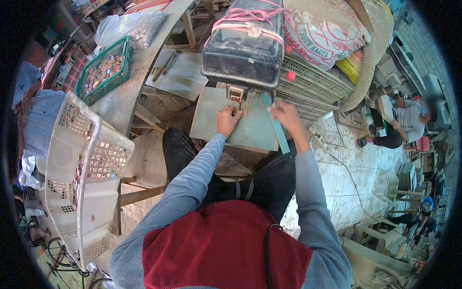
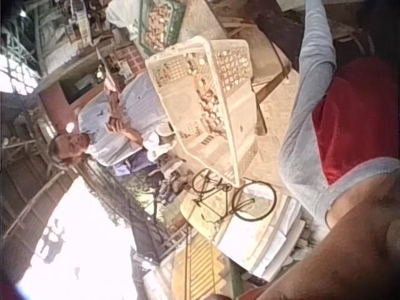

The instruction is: Sorting and attaching small plastic or wooden components using a press or jig in a workshop environment.

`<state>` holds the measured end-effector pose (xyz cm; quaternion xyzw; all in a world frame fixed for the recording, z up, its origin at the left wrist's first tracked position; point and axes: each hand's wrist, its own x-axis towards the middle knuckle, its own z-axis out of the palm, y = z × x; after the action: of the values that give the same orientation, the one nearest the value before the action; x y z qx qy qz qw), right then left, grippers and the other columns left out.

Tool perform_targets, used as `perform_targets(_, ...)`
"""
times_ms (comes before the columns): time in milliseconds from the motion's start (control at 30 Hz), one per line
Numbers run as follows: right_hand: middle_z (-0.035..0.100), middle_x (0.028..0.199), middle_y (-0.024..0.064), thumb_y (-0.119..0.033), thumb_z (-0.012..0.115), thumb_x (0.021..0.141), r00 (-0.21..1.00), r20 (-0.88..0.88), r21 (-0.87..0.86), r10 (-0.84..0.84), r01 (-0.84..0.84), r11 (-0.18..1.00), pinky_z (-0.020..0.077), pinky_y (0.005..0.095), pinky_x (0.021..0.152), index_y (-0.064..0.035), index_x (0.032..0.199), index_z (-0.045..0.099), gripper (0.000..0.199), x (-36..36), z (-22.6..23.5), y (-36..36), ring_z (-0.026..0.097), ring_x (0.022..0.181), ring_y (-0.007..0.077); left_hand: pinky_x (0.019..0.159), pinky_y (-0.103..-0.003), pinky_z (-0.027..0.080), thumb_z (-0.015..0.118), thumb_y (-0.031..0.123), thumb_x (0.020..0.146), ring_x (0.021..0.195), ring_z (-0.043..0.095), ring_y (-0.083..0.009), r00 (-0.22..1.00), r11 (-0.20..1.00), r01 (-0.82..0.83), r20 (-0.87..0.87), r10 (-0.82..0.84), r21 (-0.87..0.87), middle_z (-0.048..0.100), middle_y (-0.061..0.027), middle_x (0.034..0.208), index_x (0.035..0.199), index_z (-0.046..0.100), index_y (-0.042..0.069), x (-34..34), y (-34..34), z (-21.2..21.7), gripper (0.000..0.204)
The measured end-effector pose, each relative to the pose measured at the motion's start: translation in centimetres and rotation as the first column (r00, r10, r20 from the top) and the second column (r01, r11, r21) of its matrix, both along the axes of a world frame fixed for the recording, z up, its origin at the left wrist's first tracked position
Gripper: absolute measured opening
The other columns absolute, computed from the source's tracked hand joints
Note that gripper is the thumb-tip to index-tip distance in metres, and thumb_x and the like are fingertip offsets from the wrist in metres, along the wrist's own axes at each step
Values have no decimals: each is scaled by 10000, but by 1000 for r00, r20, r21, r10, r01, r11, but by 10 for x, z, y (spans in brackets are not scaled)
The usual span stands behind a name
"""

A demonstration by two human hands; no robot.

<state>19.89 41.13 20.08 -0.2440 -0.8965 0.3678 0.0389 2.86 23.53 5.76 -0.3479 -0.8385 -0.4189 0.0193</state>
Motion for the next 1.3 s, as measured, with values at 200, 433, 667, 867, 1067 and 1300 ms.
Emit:
perform_targets(200,702,1014,135,-495,397,1046,869,-428,-820,-250,-256,512,477,409,953,32,1325,550,615,87,6,-51,668,976,233,705,-453,483,751,299,797,748,648,-313,997,996,-35,65,29,82,667,-113,816,868,744,77,2,-6,-7,233)
perform_targets(433,698,994,121,-493,440,1034,864,-242,-871,-442,8,492,513,351,846,-5,1315,550,573,113,-58,-98,664,927,206,644,-362,449,697,424,896,675,600,-194,624,658,-543,775,-100,522,690,7,847,905,733,65,-36,-60,73,361)
perform_targets(667,708,944,127,-387,519,1017,901,-108,-873,-420,116,473,523,295,767,25,1248,593,477,96,-81,-142,668,827,179,587,-259,361,597,521,956,642,452,-75,490,29,-554,353,-797,832,529,34,766,957,604,127,-156,-114,267,394)
perform_targets(867,710,937,112,-361,522,1015,954,-44,-822,-295,134,554,510,271,756,-2,1240,611,433,67,-95,-170,663,807,162,611,-226,428,607,275,976,660,525,-92,663,532,-285,565,-490,797,609,-17,839,1172,634,18,-27,-173,295,324)
perform_targets(1067,709,926,96,-366,536,1004,977,92,-768,-192,193,611,509,255,709,-25,1210,630,409,63,-123,-168,657,790,141,720,-336,532,685,157,920,805,667,-210,852,859,478,142,-505,184,687,-109,938,1177,654,-50,56,-312,364,331)
perform_targets(1300,695,926,89,-417,558,977,964,189,-747,-188,265,609,504,266,703,-34,1202,626,450,56,-135,-163,642,787,149,777,-365,550,583,155,980,865,698,-236,992,970,64,124,-36,-234,708,-157,1005,1102,692,-28,38,-433,443,246)
